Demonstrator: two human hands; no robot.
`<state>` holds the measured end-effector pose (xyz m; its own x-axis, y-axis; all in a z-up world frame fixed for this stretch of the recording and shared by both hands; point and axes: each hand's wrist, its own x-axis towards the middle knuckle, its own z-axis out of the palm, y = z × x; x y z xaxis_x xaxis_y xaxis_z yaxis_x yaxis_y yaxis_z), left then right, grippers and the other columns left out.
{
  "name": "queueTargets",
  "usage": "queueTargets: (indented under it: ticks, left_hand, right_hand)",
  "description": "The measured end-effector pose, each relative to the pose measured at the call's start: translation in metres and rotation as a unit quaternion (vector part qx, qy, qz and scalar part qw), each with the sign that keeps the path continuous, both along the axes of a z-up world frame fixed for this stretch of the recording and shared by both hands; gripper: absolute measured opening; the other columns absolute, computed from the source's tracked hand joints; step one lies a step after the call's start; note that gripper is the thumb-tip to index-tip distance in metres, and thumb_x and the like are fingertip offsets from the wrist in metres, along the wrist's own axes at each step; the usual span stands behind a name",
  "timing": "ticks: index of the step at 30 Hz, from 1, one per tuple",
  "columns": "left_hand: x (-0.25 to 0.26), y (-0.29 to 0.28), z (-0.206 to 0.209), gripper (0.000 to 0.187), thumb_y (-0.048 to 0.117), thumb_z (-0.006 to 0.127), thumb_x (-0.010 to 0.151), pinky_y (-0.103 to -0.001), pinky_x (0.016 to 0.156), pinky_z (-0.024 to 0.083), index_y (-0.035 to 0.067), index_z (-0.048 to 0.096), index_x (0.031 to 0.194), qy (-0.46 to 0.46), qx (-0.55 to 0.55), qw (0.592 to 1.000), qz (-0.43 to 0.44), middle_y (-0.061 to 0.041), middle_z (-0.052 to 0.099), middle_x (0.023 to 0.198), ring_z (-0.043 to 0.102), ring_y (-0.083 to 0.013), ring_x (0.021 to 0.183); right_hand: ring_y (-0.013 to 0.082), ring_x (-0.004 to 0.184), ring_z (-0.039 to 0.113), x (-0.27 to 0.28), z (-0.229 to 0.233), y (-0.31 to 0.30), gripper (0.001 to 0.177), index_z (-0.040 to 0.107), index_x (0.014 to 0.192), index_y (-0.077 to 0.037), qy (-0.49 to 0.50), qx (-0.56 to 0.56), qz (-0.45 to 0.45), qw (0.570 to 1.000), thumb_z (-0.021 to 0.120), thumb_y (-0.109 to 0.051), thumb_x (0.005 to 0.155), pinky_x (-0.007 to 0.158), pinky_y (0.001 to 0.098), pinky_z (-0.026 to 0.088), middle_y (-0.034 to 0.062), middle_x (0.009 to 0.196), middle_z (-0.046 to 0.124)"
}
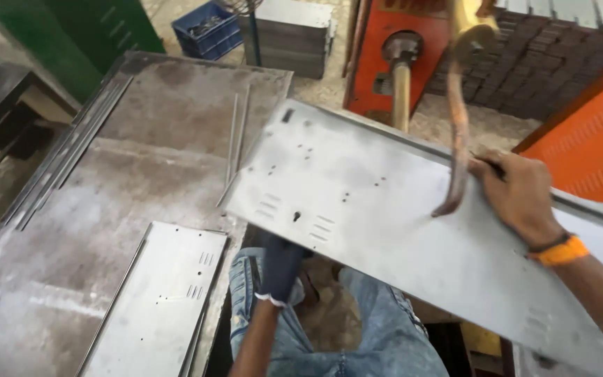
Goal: Operating a spot-welding machine to attach metal strips to flat metal panels.
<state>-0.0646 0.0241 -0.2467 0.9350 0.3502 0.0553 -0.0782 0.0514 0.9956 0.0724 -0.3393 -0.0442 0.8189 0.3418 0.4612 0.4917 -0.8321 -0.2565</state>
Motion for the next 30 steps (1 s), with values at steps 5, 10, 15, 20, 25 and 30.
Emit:
queueTargets:
  ticks: [5,10,15,20,25,30]
  left_hand:
    - [0.036,0.096,-0.036,0.025,0.028,0.066,0.094,-0.045,0.080,0.057,0.011,0.075,0.109,0.076,0.288,0.936,0.189,-0.014,0.075,0.102,0.073,-0.0344,0.091]
    - [0.087,0.164,-0.088,0.022,0.027,0.066,0.088,-0.049,0.081,0.054,0.012,0.074,0.102,0.153,0.478,0.838,0.216,-0.015,0.069,0.103,0.069,-0.0361,0.094]
    - [0.124,0.196,-0.125,0.026,0.032,0.066,0.089,-0.047,0.080,0.056,0.009,0.074,0.097,0.361,0.581,0.705,0.187,-0.015,0.069,0.103,0.069,-0.0342,0.098]
    - [0.121,0.213,-0.140,0.017,0.019,0.061,0.093,-0.045,0.079,0.060,0.011,0.076,0.093,0.345,0.605,0.707,0.118,-0.017,0.074,0.101,0.074,-0.0342,0.094]
    - [0.101,0.192,-0.120,0.016,0.018,0.060,0.092,-0.047,0.076,0.060,0.009,0.073,0.092,0.294,0.610,0.732,0.076,-0.018,0.076,0.090,0.076,-0.0353,0.086]
    - [0.122,0.188,-0.142,0.016,0.023,0.069,0.083,-0.045,0.079,0.060,0.011,0.074,0.092,0.339,0.611,0.712,0.068,-0.015,0.077,0.090,0.076,-0.0337,0.090]
  right_hand:
    - [0.0271,0.053,0.063,-0.015,-0.010,-0.012,0.028,0.077,0.119,-0.003,0.078,-0.067,-0.100,0.990,0.064,-0.025,0.109,0.057,0.0397,0.049,0.0176,0.076,0.072]
    - [0.0266,0.056,0.065,-0.038,0.009,0.011,0.027,0.077,0.117,-0.001,0.084,-0.068,-0.170,0.980,0.064,-0.021,0.108,0.058,0.0379,0.050,0.0194,0.074,0.072]
    - [0.0271,0.064,0.071,-0.047,0.017,0.024,0.028,0.075,0.124,0.000,0.111,-0.059,-0.202,0.971,0.061,-0.019,0.109,0.068,0.0382,0.056,0.0202,0.083,0.073]
    - [0.0293,0.063,0.072,-0.047,0.038,0.050,0.027,0.074,0.122,0.000,0.146,-0.050,-0.208,0.966,0.059,-0.016,0.107,0.066,0.0392,0.056,0.0218,0.083,0.074]
    - [0.0298,0.065,0.073,-0.046,0.039,0.044,0.026,0.074,0.120,-0.001,0.130,-0.106,-0.200,0.965,0.059,-0.017,0.106,0.069,0.0380,0.058,0.0213,0.084,0.075]
    - [0.0325,0.069,0.074,-0.046,0.035,0.043,0.028,0.076,0.123,-0.007,0.147,-0.078,-0.211,0.963,0.060,-0.024,0.108,0.072,0.0419,0.059,0.0198,0.088,0.076]
